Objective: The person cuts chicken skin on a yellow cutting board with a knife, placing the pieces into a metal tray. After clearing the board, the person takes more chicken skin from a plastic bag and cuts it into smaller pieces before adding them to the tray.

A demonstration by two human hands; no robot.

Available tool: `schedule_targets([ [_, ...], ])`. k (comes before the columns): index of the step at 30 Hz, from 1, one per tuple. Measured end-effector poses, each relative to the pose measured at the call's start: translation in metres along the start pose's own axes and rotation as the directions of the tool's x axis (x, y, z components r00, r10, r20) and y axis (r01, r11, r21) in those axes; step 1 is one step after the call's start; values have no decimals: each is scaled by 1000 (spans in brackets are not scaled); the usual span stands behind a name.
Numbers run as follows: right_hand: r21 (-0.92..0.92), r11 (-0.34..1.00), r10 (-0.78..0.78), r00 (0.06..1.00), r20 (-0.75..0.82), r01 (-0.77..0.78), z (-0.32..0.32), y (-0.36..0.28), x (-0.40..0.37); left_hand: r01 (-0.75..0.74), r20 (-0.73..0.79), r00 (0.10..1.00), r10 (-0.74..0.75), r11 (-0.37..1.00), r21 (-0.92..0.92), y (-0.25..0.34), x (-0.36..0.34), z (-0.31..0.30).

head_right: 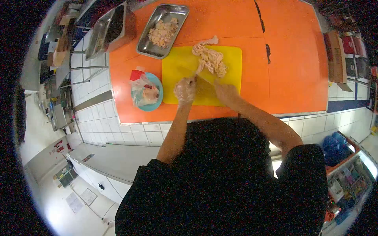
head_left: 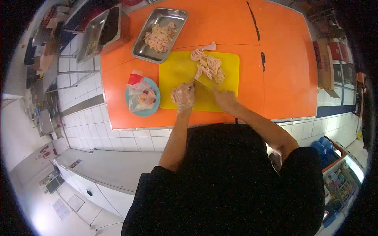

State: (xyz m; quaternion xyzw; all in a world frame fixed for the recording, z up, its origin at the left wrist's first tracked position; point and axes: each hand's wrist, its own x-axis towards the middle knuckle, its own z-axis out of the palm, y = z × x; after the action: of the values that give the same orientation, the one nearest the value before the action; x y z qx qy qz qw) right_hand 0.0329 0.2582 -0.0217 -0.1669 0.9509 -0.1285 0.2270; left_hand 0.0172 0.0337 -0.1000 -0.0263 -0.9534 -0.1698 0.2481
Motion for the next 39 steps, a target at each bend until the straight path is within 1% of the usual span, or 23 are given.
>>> schedule_targets([
  [2, 90, 996, 12, 999, 41, -15, -16, -16, 31, 71, 240, 967, -90, 994, 86, -13, -6, 7],
  [3, 88, 996, 14, 999, 39, -18, -16, -26, 44, 70, 239, 967, -88, 994, 83, -13, -4, 4],
  [5, 112, 994, 1, 995, -102, 11, -11, -38, 64, 87, 222, 974, -42, 977, -197, -10, 9, -9],
  [9, 53, 996, -64, 986, -154, 73, -12, -29, 51, 117, 273, 960, -64, 976, -184, 14, 34, -34],
  [11, 77, 997, -8, 1000, 14, 7, -17, -11, 18, 152, 217, 967, -133, 986, -73, 20, 33, -35],
  [12, 65, 998, 5, 999, 54, -9, -19, -1, 0, 157, 218, 966, -137, 985, -76, 19, 32, -35],
  [14, 0, 1000, 10, 992, 125, -10, -22, 19, -36, 264, 355, 911, -212, 959, -104, 15, 32, -34],
  [15, -53, 999, 2, 988, 156, 6, -23, 27, -52, 267, 355, 910, -215, 958, -105, 16, 32, -34],
  [18, -68, 997, 44, 993, 105, -37, -11, 46, -80, 347, 407, 867, -288, 934, -80, 17, 30, -34],
  [20, -72, 997, 44, 991, 130, -35, -13, 49, -83, 287, 365, 888, -281, 957, 40, 17, 28, -32],
  [21, -77, 996, 43, 987, 155, -32, -18, 48, -82, 283, 359, 891, -278, 958, 40, 16, 27, -32],
  [23, -63, 998, 26, 983, 181, -14, -34, 42, -72, 154, 311, 940, -138, 988, -26, 15, 23, -33],
  [24, -48, 999, 11, 977, 215, -1, -39, 38, -65, 147, 309, 942, -132, 989, -23, 10, 11, -26],
  [25, -41, 999, 11, 978, 210, -3, -35, 33, -56, 10, 203, 979, -18, 999, 41, 6, -3, -19],
  [26, -22, 1000, -9, 989, 146, 12, -28, 30, -42, -121, 103, 989, 109, 985, 119, 4, -11, -16],
  [27, -3, 1000, -28, 996, 80, 28, -24, 24, -28, -131, 103, 988, 118, 984, 124, 14, -5, -29],
  [29, 32, 999, -36, 999, -6, 36, -21, 5, 3, -41, 368, 929, 33, 999, 13, 32, 8, -49],
  [32, 119, 989, -73, 991, -116, 87, -27, -15, 33, -99, 311, 944, 109, 994, -48, 6, -11, -29],
  [33, 122, 988, -76, 990, -120, 90, -19, -14, 33, -102, 311, 944, 111, 994, -43, 11, 3, -45],
  [35, 127, 991, -30, 992, -126, 46, -8, -2, 31, 135, 448, 893, 30, 934, -331, 12, 33, -74],
  [36, 126, 991, -30, 992, -127, 46, -12, 4, 21, 135, 447, 894, 30, 934, -332, 2, 35, -75],
  [38, -5, 998, -56, 998, -18, 56, -15, 21, -12, 304, 514, 841, -170, 934, -190, -16, 36, -75],
  [39, 8, 999, -42, 997, 64, 41, -11, 36, -26, 310, 515, 839, -174, 931, -191, -9, 48, -88],
])
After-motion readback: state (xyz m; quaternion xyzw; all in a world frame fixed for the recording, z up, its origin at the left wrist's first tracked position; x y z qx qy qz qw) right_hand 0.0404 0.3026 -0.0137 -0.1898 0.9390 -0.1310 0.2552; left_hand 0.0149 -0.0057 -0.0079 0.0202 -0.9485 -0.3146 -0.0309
